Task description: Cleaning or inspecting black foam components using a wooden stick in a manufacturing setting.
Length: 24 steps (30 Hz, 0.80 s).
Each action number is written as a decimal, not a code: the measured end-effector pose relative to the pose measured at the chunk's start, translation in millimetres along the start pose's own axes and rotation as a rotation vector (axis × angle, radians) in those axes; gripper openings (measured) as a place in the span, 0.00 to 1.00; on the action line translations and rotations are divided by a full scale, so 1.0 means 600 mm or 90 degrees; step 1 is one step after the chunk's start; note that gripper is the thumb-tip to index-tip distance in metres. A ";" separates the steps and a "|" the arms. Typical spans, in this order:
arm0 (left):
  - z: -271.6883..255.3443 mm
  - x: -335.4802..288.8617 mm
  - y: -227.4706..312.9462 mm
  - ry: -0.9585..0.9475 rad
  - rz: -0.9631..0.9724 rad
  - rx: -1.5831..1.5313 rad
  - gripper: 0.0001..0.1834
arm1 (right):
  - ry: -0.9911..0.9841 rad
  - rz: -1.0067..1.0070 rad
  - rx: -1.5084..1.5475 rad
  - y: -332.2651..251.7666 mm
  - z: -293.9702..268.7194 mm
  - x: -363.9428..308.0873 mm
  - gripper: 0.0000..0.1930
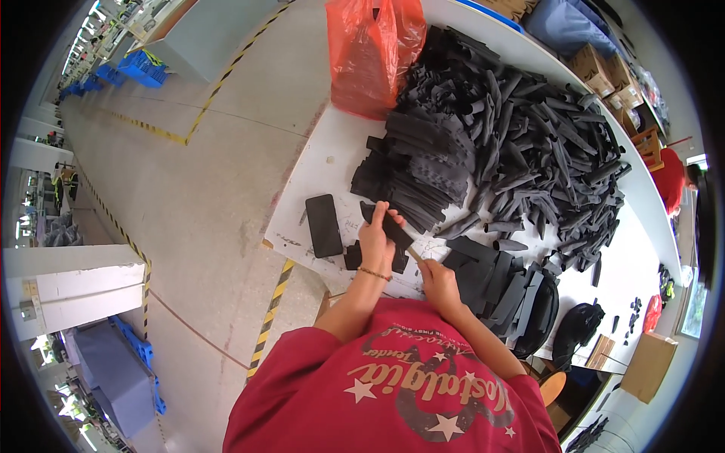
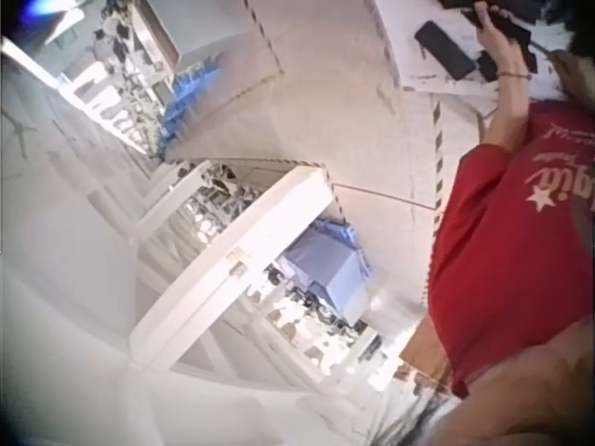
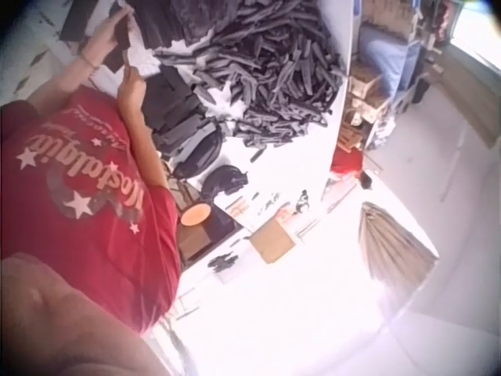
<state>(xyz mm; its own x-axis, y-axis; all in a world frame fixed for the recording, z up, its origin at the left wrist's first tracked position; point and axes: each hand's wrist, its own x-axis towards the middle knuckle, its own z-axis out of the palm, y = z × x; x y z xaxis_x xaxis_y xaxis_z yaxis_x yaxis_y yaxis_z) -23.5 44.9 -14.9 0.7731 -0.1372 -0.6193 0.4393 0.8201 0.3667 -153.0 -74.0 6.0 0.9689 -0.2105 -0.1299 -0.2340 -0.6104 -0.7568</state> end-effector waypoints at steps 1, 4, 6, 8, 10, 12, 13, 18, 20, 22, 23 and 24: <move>-0.001 0.009 0.002 0.029 0.026 0.016 0.11 | -0.001 0.000 -0.002 -0.005 -0.012 -0.004 0.07; 0.005 0.019 0.007 0.084 0.084 0.079 0.12 | -0.042 -0.010 0.045 -0.011 -0.052 -0.035 0.07; 0.002 0.040 0.040 0.087 0.156 0.124 0.13 | -0.091 -0.007 0.054 0.012 -0.075 -0.076 0.08; 0.013 0.045 0.078 0.041 0.188 0.126 0.14 | -0.131 0.058 0.076 -0.016 -0.130 -0.096 0.09; 0.025 0.037 0.059 0.035 0.146 0.112 0.14 | -0.140 0.096 0.001 -0.035 -0.178 -0.110 0.11; 0.037 0.031 0.036 0.048 0.080 0.035 0.12 | -0.067 0.052 -0.121 -0.042 -0.192 -0.095 0.13; 0.045 0.029 0.018 0.041 0.068 0.038 0.12 | 0.006 0.051 -0.049 -0.034 -0.169 -0.084 0.13; 0.072 0.006 -0.039 0.105 -0.024 0.023 0.08 | 0.176 -0.068 0.161 -0.054 -0.087 0.045 0.07; 0.056 0.001 -0.036 0.053 -0.048 0.040 0.10 | 0.198 -0.107 0.120 -0.049 -0.081 0.071 0.06; 0.069 -0.015 -0.017 -0.089 0.011 0.244 0.13 | 0.159 0.056 0.268 -0.044 -0.079 0.081 0.04; 0.077 -0.025 -0.006 -0.232 0.065 0.448 0.18 | 0.152 0.056 0.270 -0.042 -0.084 0.089 0.04; 0.045 -0.008 -0.012 -0.445 0.164 0.705 0.25 | 0.136 -0.049 0.195 -0.041 -0.094 0.098 0.05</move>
<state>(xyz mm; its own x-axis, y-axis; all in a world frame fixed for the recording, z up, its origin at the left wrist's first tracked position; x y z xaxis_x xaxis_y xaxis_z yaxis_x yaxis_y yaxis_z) -18.1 25.0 4.2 0.8139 -0.5747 -0.0856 0.1255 0.0301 0.9916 -94.8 -114.7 53.1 0.9365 -0.3475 0.0465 -0.0953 -0.3801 -0.9200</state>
